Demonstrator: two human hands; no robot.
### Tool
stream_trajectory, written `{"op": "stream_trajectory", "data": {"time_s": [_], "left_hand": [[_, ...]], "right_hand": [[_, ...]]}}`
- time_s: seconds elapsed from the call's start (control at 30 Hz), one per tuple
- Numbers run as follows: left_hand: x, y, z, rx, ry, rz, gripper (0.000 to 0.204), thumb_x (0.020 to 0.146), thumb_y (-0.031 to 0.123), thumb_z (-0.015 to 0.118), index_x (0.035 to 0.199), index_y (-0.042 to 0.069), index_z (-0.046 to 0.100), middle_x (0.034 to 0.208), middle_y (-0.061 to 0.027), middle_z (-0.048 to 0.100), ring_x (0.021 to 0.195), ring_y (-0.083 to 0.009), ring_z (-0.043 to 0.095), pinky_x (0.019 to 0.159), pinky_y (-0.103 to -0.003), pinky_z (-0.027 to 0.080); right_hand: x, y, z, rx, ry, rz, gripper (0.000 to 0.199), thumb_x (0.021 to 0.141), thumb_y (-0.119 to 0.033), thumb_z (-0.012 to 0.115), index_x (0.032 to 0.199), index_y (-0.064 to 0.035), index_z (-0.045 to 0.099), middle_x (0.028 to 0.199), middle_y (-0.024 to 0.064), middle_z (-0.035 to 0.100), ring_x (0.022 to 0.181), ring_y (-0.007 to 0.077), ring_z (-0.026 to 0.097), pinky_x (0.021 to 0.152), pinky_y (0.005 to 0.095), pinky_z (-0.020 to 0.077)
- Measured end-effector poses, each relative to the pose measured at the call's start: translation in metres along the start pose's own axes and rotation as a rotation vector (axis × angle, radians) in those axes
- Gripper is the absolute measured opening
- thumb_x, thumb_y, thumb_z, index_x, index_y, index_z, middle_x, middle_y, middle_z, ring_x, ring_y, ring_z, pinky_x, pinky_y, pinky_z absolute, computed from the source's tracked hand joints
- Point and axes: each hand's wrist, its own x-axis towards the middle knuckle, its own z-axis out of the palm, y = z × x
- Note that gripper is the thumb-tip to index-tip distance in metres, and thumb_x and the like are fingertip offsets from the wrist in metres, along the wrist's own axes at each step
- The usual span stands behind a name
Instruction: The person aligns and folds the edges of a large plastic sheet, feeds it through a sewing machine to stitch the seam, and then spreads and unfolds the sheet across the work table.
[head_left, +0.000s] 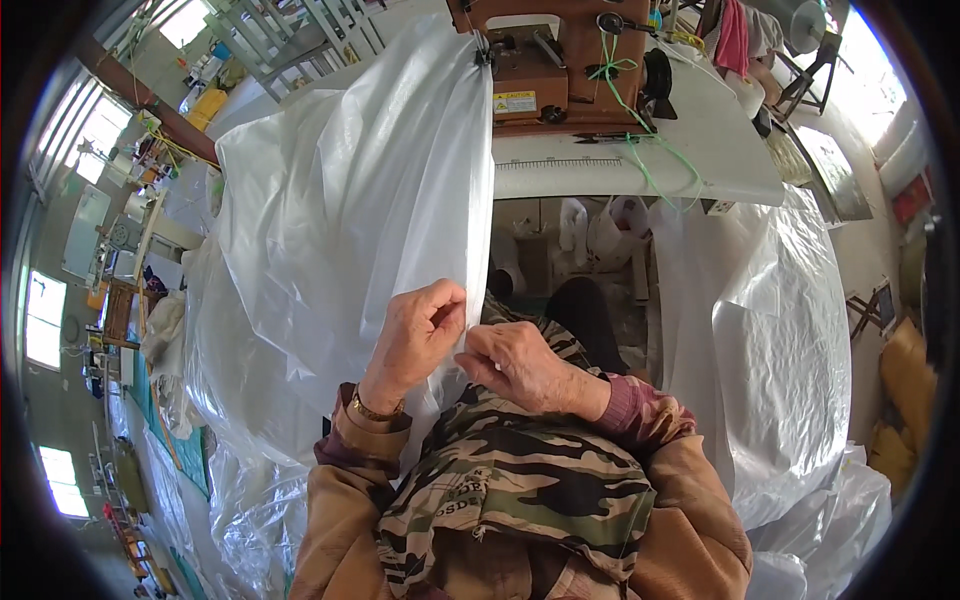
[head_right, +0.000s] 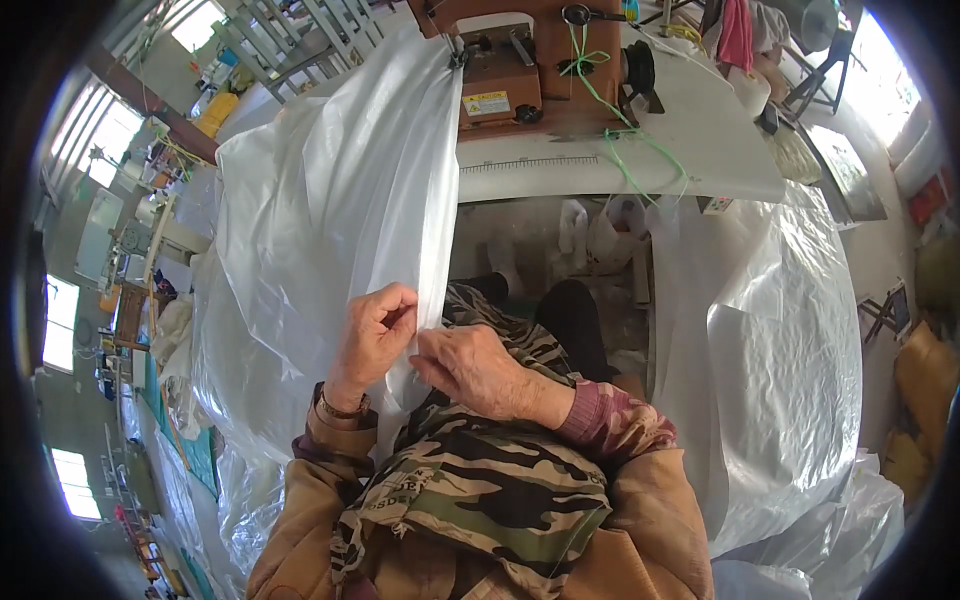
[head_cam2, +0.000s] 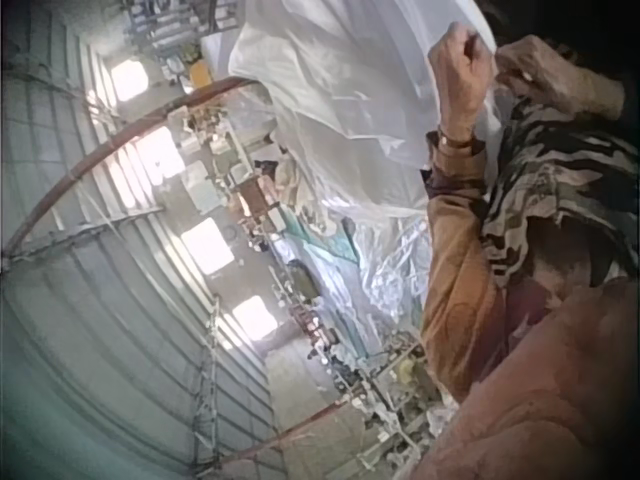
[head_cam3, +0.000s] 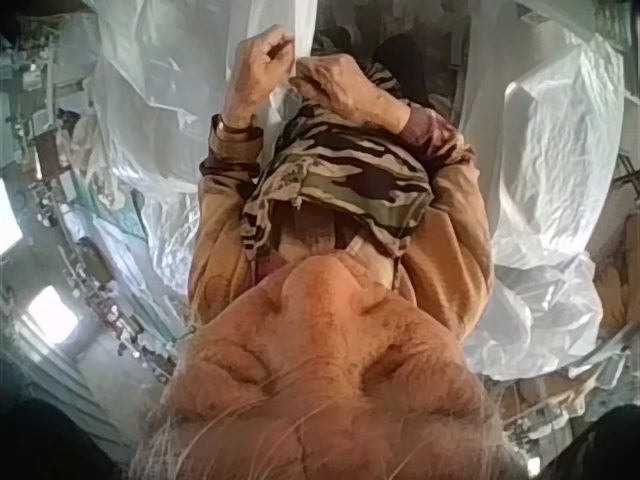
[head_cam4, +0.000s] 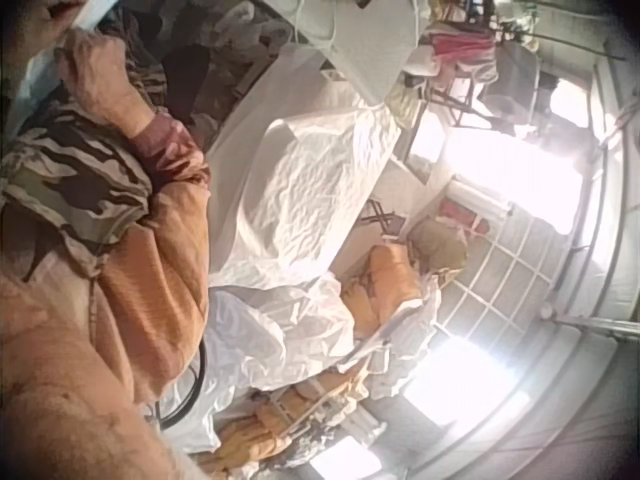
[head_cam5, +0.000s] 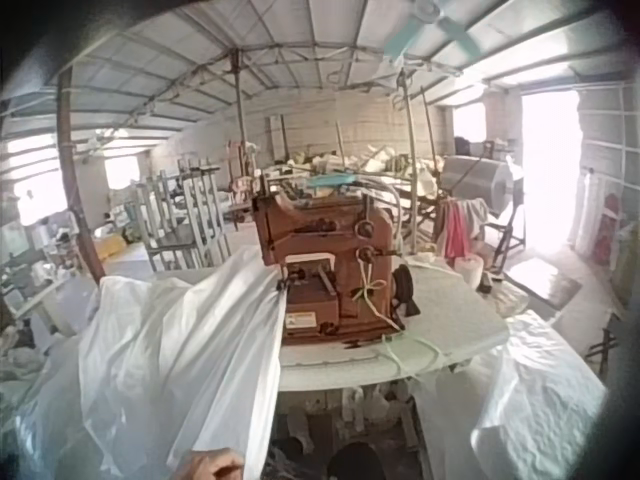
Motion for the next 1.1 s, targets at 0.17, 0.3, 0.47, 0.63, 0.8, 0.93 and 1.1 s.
{"op": "stream_trajectory", "data": {"time_s": [0.17, 0.3, 0.47, 0.63, 0.8, 0.93, 1.1], "left_hand": [[-0.005, -0.005, 0.001, -0.031, 0.029, -0.018, 0.008, 0.093, 0.006, 0.058, 0.092, -0.001, 0.054, 0.064, -0.0089, 0.048, 0.058, -0.0142, 0.045, 0.055, -0.028, 0.04], [-0.012, -0.01, 0.0, -0.136, 0.043, -0.163, 0.016, 0.098, 0.013, 0.057, 0.09, -0.001, 0.054, 0.064, -0.0016, 0.038, 0.06, -0.0059, 0.034, 0.051, -0.024, 0.031], [-0.019, -0.014, -0.012, -0.077, 0.166, -0.137, 0.011, 0.094, 0.008, 0.06, 0.088, 0.0, 0.056, 0.065, -0.0003, 0.044, 0.061, -0.0048, 0.039, 0.052, -0.023, 0.033], [-0.006, 0.017, -0.07, 0.248, 0.288, 0.021, 0.005, 0.092, 0.003, 0.06, 0.089, -0.001, 0.06, 0.068, -0.0036, 0.052, 0.06, -0.0088, 0.047, 0.054, -0.025, 0.039], [0.024, 0.073, -0.11, 0.483, 0.088, 0.24, 0.006, 0.09, 0.003, 0.059, 0.091, -0.002, 0.06, 0.076, -0.0129, 0.062, 0.063, -0.0233, 0.058, 0.058, -0.032, 0.043], [0.03, 0.074, -0.109, 0.733, -0.293, 0.363, 0.008, 0.083, 0.0, 0.056, 0.09, -0.003, 0.059, 0.075, -0.0169, 0.06, 0.07, -0.0365, 0.059, 0.061, -0.043, 0.046], [-0.003, 0.002, -0.054, 0.939, -0.199, 0.415, 0.01, 0.079, 0.002, 0.053, 0.089, 0.001, 0.054, 0.078, -0.014, 0.057, 0.074, -0.0307, 0.061, 0.065, -0.04, 0.05]], "right_hand": [[0.002, 0.003, 0.014, -0.105, 0.003, -0.131, 0.02, 0.086, -0.009, 0.066, 0.08, -0.0026, 0.048, 0.068, 0.0119, 0.051, 0.063, 0.0319, 0.056, 0.059, 0.0395, 0.0458], [0.005, 0.003, 0.016, -0.273, -0.102, -0.181, 0.019, 0.084, -0.011, 0.067, 0.085, -0.0034, 0.05, 0.07, 0.0092, 0.053, 0.064, 0.0286, 0.059, 0.063, 0.0378, 0.0472], [0.01, 0.04, 0.014, 0.083, 0.04, -0.268, 0.018, 0.084, -0.015, 0.07, 0.097, -0.0041, 0.063, 0.093, 0.0106, 0.063, 0.084, 0.0304, 0.06, 0.079, 0.0404, 0.0494], [0.061, 0.107, 0.054, -0.055, 0.803, -0.027, 0.059, 0.091, -0.018, 0.062, 0.141, 0.0012, 0.037, 0.138, 0.0233, 0.044, 0.13, 0.0355, 0.043, 0.11, 0.0378, 0.033], [0.158, 0.118, 0.17, 0.082, -0.287, 0.312, 0.062, 0.084, -0.021, 0.065, 0.136, 0.002, 0.041, 0.134, 0.0252, 0.048, 0.122, 0.0408, 0.049, 0.105, 0.0445, 0.0386], [0.161, 0.12, 0.218, 0.039, -0.471, 0.223, 0.052, 0.084, -0.021, 0.065, 0.128, 0.0002, 0.049, 0.127, 0.0242, 0.053, 0.116, 0.0403, 0.053, 0.101, 0.0452, 0.042], [0.133, 0.135, 0.211, 0.032, -0.429, 0.149, 0.04, 0.083, -0.021, 0.064, 0.117, -0.002, 0.058, 0.117, 0.023, 0.06, 0.109, 0.0398, 0.058, 0.095, 0.0461, 0.0463]]}}
